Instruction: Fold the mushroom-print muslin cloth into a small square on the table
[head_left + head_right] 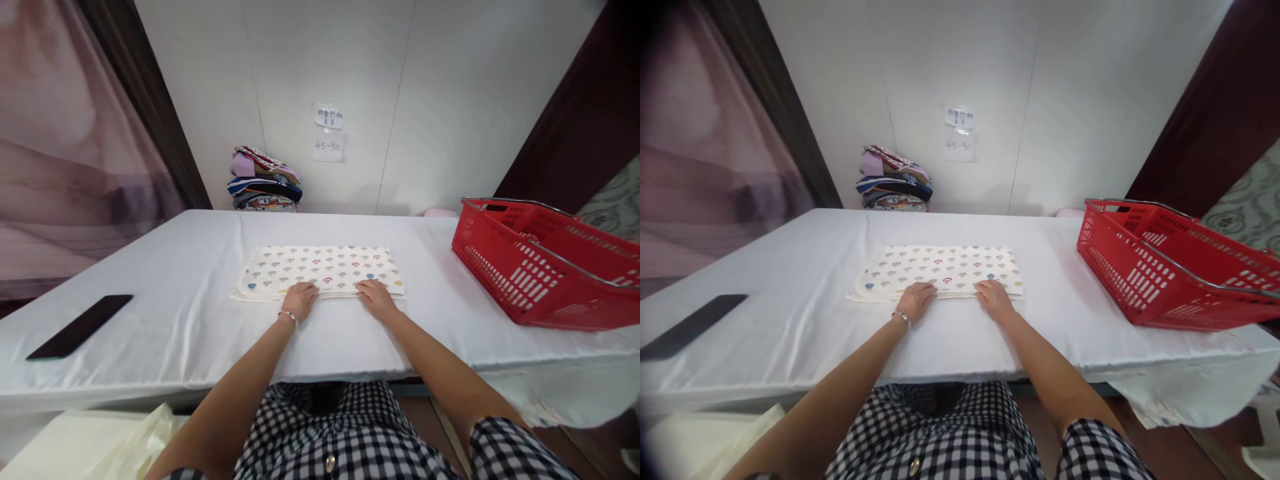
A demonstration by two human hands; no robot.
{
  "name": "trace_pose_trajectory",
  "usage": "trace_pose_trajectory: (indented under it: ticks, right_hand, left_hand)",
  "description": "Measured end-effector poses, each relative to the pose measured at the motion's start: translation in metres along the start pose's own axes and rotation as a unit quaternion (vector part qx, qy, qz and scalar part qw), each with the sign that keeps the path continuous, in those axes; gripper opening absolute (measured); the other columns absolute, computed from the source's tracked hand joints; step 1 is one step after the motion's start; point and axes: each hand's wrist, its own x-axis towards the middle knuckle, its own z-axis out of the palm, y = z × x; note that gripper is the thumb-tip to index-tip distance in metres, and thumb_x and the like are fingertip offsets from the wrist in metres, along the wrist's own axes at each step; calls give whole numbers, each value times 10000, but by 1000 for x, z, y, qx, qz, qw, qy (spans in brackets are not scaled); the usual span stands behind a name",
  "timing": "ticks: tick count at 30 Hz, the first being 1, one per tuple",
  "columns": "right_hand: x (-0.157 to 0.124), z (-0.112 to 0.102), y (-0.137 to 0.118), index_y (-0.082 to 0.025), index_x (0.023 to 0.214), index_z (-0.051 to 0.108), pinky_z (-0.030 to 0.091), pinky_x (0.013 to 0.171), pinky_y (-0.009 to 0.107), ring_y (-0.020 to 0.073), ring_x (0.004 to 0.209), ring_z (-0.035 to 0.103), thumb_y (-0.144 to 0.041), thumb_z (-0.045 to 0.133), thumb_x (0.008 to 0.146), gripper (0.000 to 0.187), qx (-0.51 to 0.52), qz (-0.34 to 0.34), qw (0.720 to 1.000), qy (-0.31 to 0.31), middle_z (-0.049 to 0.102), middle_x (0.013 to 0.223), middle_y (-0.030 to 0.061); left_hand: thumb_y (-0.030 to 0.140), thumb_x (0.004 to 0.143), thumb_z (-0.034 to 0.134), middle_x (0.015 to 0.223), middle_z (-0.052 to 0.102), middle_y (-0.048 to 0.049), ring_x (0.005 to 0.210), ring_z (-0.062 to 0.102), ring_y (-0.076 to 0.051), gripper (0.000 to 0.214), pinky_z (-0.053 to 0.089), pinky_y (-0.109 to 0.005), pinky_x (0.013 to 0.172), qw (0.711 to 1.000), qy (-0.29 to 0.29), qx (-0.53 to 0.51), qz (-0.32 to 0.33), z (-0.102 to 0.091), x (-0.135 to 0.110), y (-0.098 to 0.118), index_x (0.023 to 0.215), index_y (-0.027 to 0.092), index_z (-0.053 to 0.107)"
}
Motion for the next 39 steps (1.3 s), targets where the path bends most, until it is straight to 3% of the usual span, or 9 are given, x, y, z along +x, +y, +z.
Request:
trace_pose_trajectory:
  ticks: [12, 19, 26, 31, 39]
  right_hand:
    - [-1, 4, 1, -233, 1058, 615, 376, 896, 362, 200, 1013, 510, -288, 360, 920, 295, 0, 5, 1000, 3, 601, 1105, 54]
    - [-2, 4, 0, -209, 1031, 624, 373, 891, 358, 206, 987, 517, -282, 363, 914, 295, 8, -2, 1000, 18, 607, 1076, 66]
    - [-3, -5, -10, -229, 1101, 593, 359, 917, 382, 228, 1032, 493, -287, 496, 824, 299, 7, -7, 1000, 19, 584, 1120, 63]
    - [-3, -3, -9, -232, 1098, 590, 354, 922, 381, 222, 1048, 481, -215, 440, 850, 291, 3, -6, 1000, 15, 579, 1130, 58]
    - [-5, 2, -5, -205, 1044, 593, 370, 862, 356, 205, 981, 494, -209, 402, 892, 244, 2, -19, 999, 36, 597, 1064, 63]
  left_hand:
    - [248, 876, 410, 1001, 629, -50, 947, 527, -216, 230, 414, -371, 818, 999, -7, 16, -44, -4, 6, 10, 924, 234, 634]
    - [330, 812, 540, 1088, 602, -66, 1031, 502, -241, 267, 393, -402, 878, 1000, -4, 10, -19, 3, 3, 13, 1053, 235, 605]
    - [244, 842, 472, 1057, 600, -66, 993, 511, -237, 217, 402, -391, 845, 998, -29, 53, 0, 1, 9, 16, 1006, 237, 614]
    - [248, 852, 462, 1077, 593, -71, 1001, 502, -233, 236, 395, -378, 846, 996, -39, 70, 42, -6, 8, 20, 1053, 214, 581]
    - [72, 821, 382, 1013, 606, -68, 923, 512, -215, 286, 385, -355, 781, 990, -23, 138, 36, -2, 11, 20, 972, 191, 593]
